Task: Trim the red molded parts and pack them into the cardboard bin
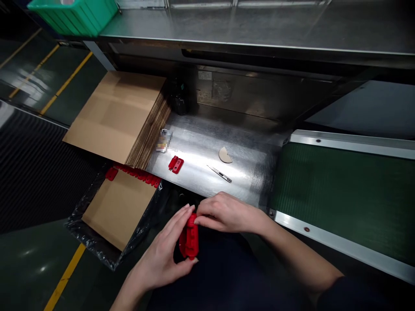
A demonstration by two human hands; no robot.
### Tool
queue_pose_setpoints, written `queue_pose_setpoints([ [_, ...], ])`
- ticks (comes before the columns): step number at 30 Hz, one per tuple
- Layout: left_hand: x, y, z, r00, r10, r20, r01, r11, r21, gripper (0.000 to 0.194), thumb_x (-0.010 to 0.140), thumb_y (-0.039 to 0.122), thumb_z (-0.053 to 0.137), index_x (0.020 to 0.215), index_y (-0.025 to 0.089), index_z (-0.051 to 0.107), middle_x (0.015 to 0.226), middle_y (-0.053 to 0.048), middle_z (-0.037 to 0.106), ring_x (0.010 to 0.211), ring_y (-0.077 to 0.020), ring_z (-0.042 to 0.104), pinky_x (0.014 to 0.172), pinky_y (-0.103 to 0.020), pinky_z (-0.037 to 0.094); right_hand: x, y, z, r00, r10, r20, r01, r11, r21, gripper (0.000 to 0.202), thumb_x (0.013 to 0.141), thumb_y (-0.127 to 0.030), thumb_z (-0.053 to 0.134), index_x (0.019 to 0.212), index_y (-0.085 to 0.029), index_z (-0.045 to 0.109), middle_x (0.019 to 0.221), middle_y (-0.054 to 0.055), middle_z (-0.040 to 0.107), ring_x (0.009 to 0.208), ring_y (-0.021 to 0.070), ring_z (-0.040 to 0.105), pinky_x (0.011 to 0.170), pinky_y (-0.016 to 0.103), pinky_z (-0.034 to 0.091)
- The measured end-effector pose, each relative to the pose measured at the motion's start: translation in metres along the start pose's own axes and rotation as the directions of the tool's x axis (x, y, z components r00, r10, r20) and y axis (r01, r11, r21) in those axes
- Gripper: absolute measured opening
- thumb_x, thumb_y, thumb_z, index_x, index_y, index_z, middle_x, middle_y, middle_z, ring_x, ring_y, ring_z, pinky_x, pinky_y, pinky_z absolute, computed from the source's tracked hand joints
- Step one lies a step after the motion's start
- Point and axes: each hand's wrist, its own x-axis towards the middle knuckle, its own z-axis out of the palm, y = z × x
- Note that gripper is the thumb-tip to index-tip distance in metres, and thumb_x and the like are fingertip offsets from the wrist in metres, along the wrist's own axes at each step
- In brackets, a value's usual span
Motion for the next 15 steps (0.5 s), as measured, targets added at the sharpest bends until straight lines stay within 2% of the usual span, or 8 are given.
queue_pose_setpoints([
  [4, 0.001, 0.002, -0.001, 0.998, 0.061, 0.020, -0.062, 0.997, 0.040, 0.100, 0.088, 0.011, 0.068, 0.169, 0.024, 0.010, 0.171, -0.010, 0.024, 0.157, -0.0260, 0.024, 0.128, -0.044, 0.028, -0.001, -0.001, -0.008, 0.997, 0.013, 0.076, -0.012, 1.000, -0.016, 0.037, 0.108, -0.040, 0.050, 0.087, -0.015, 0.067, 0.080, 0.003, 0.069, 0.065, 0.0102, 0.056, 0.063, 0.024, 0.037],
  [8, 0.002, 0.000, -0.002, 0.994, 0.090, 0.062, -0.095, 0.992, 0.079, 0.102, 0.087, 0.014, 0.072, 0.169, 0.022, 0.011, 0.170, -0.013, 0.026, 0.156, -0.0270, 0.028, 0.127, -0.043, 0.031, 0.000, -0.005, -0.012, 0.988, -0.021, 0.152, 0.042, 0.989, -0.140, 0.037, 0.109, -0.037, 0.047, 0.088, -0.014, 0.067, 0.081, 0.006, 0.070, 0.065, 0.0119, 0.058, 0.063, 0.027, 0.035],
  [12, 0.001, -0.006, -0.006, 0.996, 0.066, 0.062, -0.071, 0.994, 0.085, 0.102, 0.087, 0.018, 0.074, 0.168, 0.024, 0.013, 0.169, -0.012, 0.028, 0.154, -0.0275, 0.032, 0.126, -0.043, 0.034, 0.004, -0.003, -0.007, 0.987, -0.073, 0.140, 0.105, 0.966, -0.236, 0.033, 0.108, -0.032, 0.047, 0.088, -0.013, 0.064, 0.081, 0.006, 0.067, 0.065, 0.0128, 0.055, 0.060, 0.028, 0.034],
  [15, 0.000, -0.010, -0.011, 0.997, 0.032, 0.071, -0.038, 0.996, 0.082, 0.099, 0.089, 0.020, 0.074, 0.168, 0.025, 0.014, 0.169, -0.012, 0.027, 0.154, -0.0277, 0.032, 0.126, -0.044, 0.035, 0.007, 0.001, -0.002, 0.988, -0.100, 0.118, 0.121, 0.974, -0.192, 0.034, 0.109, -0.031, 0.045, 0.090, -0.012, 0.064, 0.083, 0.005, 0.067, 0.067, 0.0126, 0.055, 0.061, 0.028, 0.037],
])
